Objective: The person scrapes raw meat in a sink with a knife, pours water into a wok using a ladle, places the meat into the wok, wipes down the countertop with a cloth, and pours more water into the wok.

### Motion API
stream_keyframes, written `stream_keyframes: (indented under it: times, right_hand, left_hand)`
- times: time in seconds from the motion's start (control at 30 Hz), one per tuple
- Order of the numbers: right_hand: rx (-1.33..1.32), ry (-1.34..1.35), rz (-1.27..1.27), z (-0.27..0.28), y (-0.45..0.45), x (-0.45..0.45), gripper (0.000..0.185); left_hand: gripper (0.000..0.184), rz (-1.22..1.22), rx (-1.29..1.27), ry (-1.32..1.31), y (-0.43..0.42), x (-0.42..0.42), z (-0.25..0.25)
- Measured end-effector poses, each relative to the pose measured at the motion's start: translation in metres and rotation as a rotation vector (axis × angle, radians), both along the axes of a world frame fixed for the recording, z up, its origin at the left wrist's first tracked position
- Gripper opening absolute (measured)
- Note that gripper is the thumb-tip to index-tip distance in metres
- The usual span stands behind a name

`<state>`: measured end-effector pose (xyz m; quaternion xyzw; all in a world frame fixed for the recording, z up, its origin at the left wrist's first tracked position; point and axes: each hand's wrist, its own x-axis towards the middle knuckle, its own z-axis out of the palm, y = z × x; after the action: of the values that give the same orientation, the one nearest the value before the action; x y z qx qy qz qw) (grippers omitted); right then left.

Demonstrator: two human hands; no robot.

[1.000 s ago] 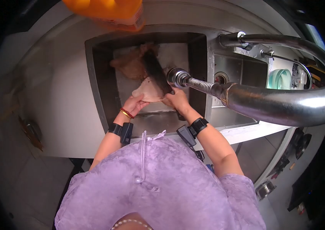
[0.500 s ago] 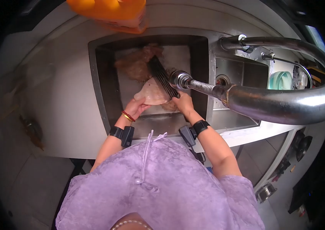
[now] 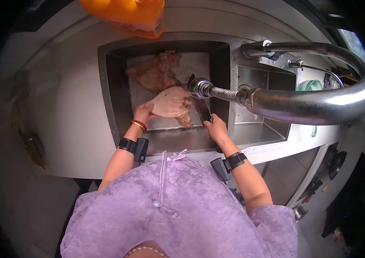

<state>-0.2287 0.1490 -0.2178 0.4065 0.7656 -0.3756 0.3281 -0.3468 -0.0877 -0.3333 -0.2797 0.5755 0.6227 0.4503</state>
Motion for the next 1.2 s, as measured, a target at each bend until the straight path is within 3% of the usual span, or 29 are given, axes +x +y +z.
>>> stream_keyframes:
  times: [0.1,0.17,0.23,0.33,0.47,0.5,0.57,0.63,0.67,0.7,0.77,0.8,0.83,0.87,0.9,0.93,0.97,1.0,1.03,1.07,1.1,1.2]
  right_hand:
    - [0.061,0.074,0.052,0.002,-0.008,0.001,0.042]
    - [-0.22,-0.017,-0.103,0.02,-0.017,-0.013,0.039]
    - [-0.194,0.085,-0.093,0.017,-0.021,-0.012,0.037]
    - [-0.333,-0.057,-0.115,0.007,-0.006,-0.008,0.041]
    - [-0.103,0.087,-0.194,-0.003,-0.002,-0.007,0.054]
    - [-0.105,0.084,-0.193,0.003,-0.003,-0.01,0.054]
    - [-0.241,0.027,-0.303,0.02,-0.002,-0.021,0.058]
    - [-0.312,0.03,-0.359,0.021,-0.001,-0.021,0.06]
    - [-0.391,0.034,-0.409,0.022,0.001,-0.021,0.062]
    - [-0.383,0.034,-0.407,0.022,0.004,-0.02,0.062]
    - [-0.4,0.071,-0.44,0.02,0.004,-0.017,0.065]
    - [-0.374,0.072,-0.454,0.02,0.003,-0.016,0.065]
    - [-0.378,0.075,-0.452,0.022,0.001,-0.017,0.065]
    - [-0.376,0.064,-0.45,0.026,0.0,-0.019,0.055]
    - [-0.371,0.054,-0.449,0.03,0.001,-0.021,0.046]
    - [-0.368,0.063,-0.449,0.033,0.002,-0.022,0.046]
    - [-0.373,0.101,-0.425,0.036,0.003,-0.021,0.033]
    - [-0.38,0.135,-0.4,0.04,0.004,-0.018,0.021]
    - [-0.378,0.137,-0.399,0.047,0.005,-0.018,0.021]
    - [-0.34,0.158,-0.376,0.056,0.007,-0.018,0.016]
    - [-0.302,0.179,-0.355,0.062,0.01,-0.017,0.013]
    - [-0.229,0.178,-0.273,0.073,0.021,-0.007,0.015]
  left_hand:
    - [0.018,-0.046,-0.054,0.008,-0.004,-0.003,-0.005]
    - [0.018,-0.064,-0.053,0.002,-0.002,-0.004,-0.004]
    - [0.02,-0.036,-0.055,-0.027,-0.001,-0.005,0.001]
    - [0.018,-0.025,-0.103,-0.052,-0.002,-0.004,0.001]
    - [0.02,0.077,-0.177,-0.069,-0.002,0.004,-0.026]
    - [0.023,-0.028,-0.267,0.014,-0.008,0.01,-0.06]
    - [0.025,-0.134,-0.349,0.103,-0.005,0.005,-0.069]
    - [0.03,-0.686,-0.883,0.458,0.011,-0.009,-0.037]
    - [0.029,-0.715,-0.986,0.686,0.019,-0.009,-0.035]
    - [0.029,-0.71,-0.979,0.685,0.026,-0.015,-0.028]
    - [0.028,-1.046,-0.654,0.715,0.033,-0.028,-0.015]
    - [0.028,-1.046,-0.657,0.71,0.03,-0.028,-0.027]
    - [0.03,-1.149,-0.45,0.627,0.027,-0.03,-0.042]
    - [0.032,-1.24,-0.241,0.543,0.025,-0.031,-0.055]
    - [0.032,-1.239,-0.243,0.554,0.028,-0.032,-0.05]
    - [0.032,-1.13,-0.166,0.736,0.035,-0.03,-0.035]
    - [0.031,-1.014,-0.084,0.907,0.041,-0.023,-0.02]
    - [0.027,-1.079,-0.181,1.047,0.051,-0.023,0.025]
    - [0.027,-1.078,-0.18,1.05,0.056,-0.019,0.056]
    - [0.025,-1.1,-0.233,1.288,0.059,-0.016,0.082]
    - [0.024,-1.111,-0.288,1.529,0.058,-0.011,0.095]
    - [0.026,-1.181,-0.279,1.635,0.041,0.004,0.094]
